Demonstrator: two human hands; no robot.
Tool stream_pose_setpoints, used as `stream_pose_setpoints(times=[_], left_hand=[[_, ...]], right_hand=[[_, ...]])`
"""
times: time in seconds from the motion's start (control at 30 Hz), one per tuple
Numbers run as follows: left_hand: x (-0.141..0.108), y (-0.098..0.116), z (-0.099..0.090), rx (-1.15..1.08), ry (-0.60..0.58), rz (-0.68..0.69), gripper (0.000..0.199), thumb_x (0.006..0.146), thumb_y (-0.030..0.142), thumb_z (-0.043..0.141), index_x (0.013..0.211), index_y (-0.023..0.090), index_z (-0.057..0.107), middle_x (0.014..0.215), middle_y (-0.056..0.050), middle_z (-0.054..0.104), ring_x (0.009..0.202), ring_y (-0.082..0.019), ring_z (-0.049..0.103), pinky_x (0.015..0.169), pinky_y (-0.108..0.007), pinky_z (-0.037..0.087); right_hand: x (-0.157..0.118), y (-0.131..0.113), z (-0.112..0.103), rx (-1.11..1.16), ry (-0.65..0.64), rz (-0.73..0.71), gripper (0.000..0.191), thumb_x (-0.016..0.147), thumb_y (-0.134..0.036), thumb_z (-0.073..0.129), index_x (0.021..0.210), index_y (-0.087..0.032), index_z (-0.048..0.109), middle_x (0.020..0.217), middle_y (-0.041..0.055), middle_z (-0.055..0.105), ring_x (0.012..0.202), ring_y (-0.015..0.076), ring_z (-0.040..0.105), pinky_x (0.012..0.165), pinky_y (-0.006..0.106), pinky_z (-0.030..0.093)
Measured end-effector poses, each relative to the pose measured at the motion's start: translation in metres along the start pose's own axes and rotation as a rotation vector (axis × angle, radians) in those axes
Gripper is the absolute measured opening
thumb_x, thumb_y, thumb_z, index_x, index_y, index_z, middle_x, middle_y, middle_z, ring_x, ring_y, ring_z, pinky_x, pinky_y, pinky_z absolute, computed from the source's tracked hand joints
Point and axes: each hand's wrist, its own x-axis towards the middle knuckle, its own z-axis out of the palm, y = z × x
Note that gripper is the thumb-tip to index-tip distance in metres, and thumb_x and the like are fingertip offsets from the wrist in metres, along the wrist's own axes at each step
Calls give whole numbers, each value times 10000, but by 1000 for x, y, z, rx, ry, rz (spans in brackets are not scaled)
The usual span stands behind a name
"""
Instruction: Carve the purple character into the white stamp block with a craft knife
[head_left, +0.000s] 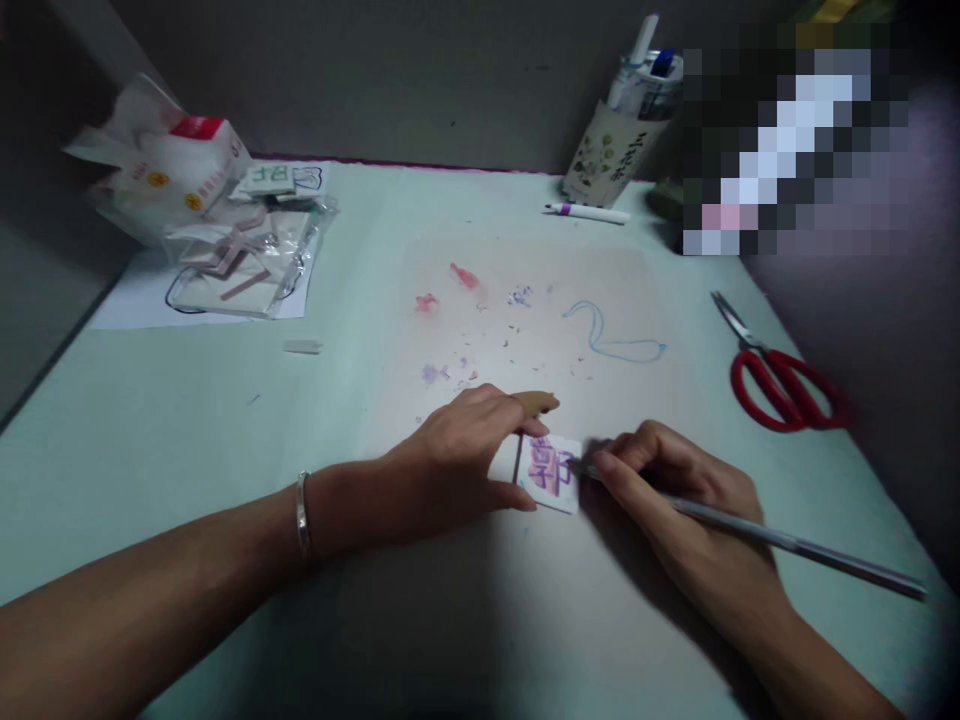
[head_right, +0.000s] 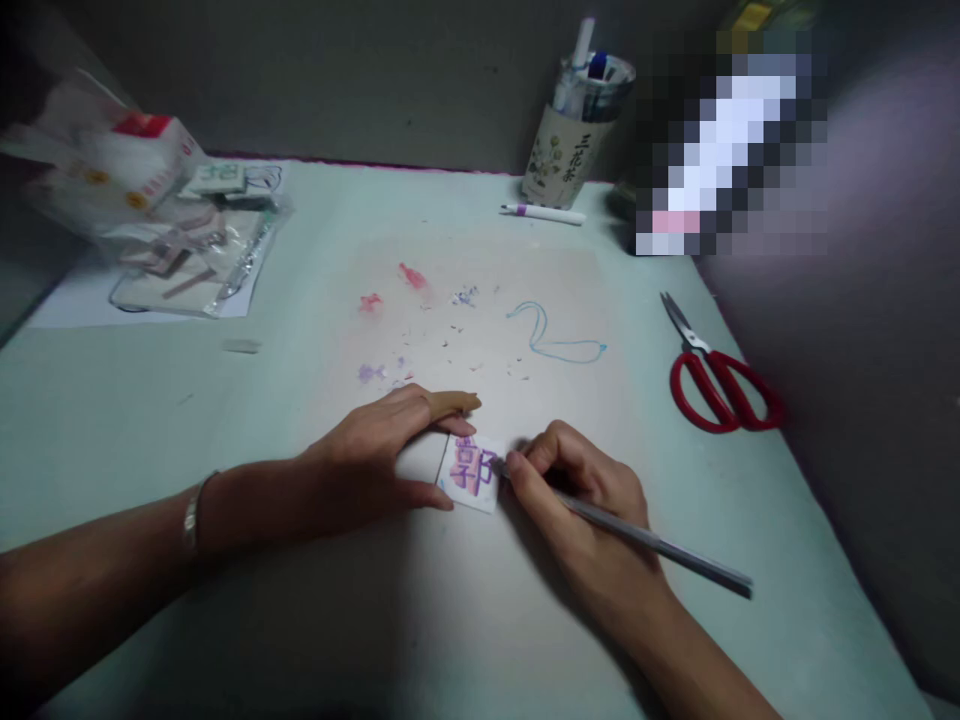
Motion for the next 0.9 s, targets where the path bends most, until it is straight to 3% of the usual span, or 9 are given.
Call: stream_pose_setpoints(times=[0.23, 0.5, 0.9], left_hand=[[-1, 1, 0, 16, 11, -3, 901, 692, 221, 995, 1442, 202, 495, 1236, -76, 744, 1142, -270, 662, 1015, -396, 524], [1, 4, -4, 57, -10, 25, 874, 707, 226, 987, 1424, 140, 494, 1220, -94, 744, 1123, -262, 666, 995, -389, 535], [1, 3, -2, 56, 0, 14, 876, 708, 229, 987, 1429, 188, 491, 1225, -79, 741, 1120, -263, 666, 986, -393, 536]], right_hand=[[-1, 2, 0, -21, 12, 3, 331, 939, -364, 693, 666, -230, 562, 649, -21, 588, 582, 120, 494, 514, 246, 383], [0, 1, 2, 27, -10, -35, 292, 924, -294, 702, 676, -225, 565, 665, -22, 628, 604, 116, 544, 526, 228, 402], [0, 2, 2, 53, -36, -41, 280, 929, -298, 712, 694, -230, 576, 698, -5, 657, 632, 135, 573, 556, 242, 442]])
